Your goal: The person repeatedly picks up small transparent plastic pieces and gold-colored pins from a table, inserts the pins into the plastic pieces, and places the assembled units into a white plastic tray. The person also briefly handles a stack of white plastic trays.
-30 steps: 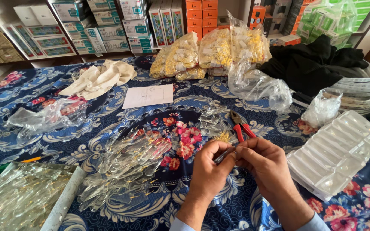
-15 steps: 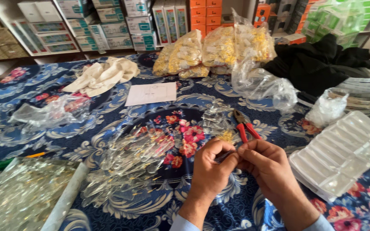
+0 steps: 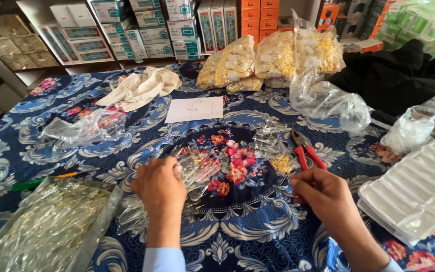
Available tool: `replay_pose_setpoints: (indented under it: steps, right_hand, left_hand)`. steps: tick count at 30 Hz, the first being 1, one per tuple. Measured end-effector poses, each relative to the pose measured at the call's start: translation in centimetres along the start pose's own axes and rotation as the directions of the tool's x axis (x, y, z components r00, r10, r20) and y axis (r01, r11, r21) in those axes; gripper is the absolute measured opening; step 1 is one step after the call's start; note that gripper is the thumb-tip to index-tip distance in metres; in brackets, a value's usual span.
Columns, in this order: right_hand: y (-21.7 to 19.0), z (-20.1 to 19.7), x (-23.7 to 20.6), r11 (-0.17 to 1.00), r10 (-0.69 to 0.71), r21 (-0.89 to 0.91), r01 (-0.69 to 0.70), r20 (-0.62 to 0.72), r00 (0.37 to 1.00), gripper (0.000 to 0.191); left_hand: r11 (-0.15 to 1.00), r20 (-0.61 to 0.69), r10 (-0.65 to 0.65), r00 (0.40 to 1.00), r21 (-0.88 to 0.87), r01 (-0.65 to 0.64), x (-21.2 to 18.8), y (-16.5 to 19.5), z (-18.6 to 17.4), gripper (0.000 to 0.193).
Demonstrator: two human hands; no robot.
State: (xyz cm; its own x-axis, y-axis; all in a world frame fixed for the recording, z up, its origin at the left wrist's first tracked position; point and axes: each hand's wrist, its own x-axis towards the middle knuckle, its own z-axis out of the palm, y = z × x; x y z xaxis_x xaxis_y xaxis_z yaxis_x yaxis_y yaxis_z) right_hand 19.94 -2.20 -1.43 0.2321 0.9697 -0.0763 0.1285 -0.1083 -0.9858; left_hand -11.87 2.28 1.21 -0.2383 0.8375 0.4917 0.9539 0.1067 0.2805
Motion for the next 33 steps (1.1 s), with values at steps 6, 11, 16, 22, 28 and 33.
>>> replay_pose_setpoints:
  steps: [6,11,16,22,28,33]
  right_hand:
    - [-0.1,-0.3,-0.1,0.685,-0.412,-0.682,0.254,-0.076,0.908,0.02]
    - [0.1,0.2,0.7,0.511,-0.53,-0.809,0.289,-0.032,0.848,0.019]
    - [0.4,1.7,1.6,0.473,-0.501,-0.841,0.262,-0.012,0.865,0.018]
    - [0.5,2.1,2.1,0.435,-0.562,-0.857,0.277,-0.018,0.827,0.019]
    - [0.2,1.8,1.6,0.433,-0.534,-0.864,0.257,-0.016,0.845,0.022]
    - [0.0,0.9,0.5,0.412,-0.492,-0.874,0.257,0.025,0.871,0.019]
  left_hand:
    - [0.998,-0.038,-0.005,0.999,0.069,0.007,0.5,-0.7,0.5,0.015]
    - [0.994,-0.18,0.027,0.983,-0.103,-0.046,0.1,2.1,1.1,0.011]
    - [0.837,-0.216,0.244,0.945,-0.446,-0.318,-2.0,8.5,1.6,0.009]
    - [0.783,-0.033,0.356,0.934,-0.535,-0.317,-5.1,13.0,1.6,0.015]
    - [0.749,0.057,0.366,0.929,-0.61,-0.258,-6.4,14.0,2.0,0.014]
    - [0.717,0.146,0.366,0.919,-0.674,-0.179,-6.6,14.0,3.2,0.01]
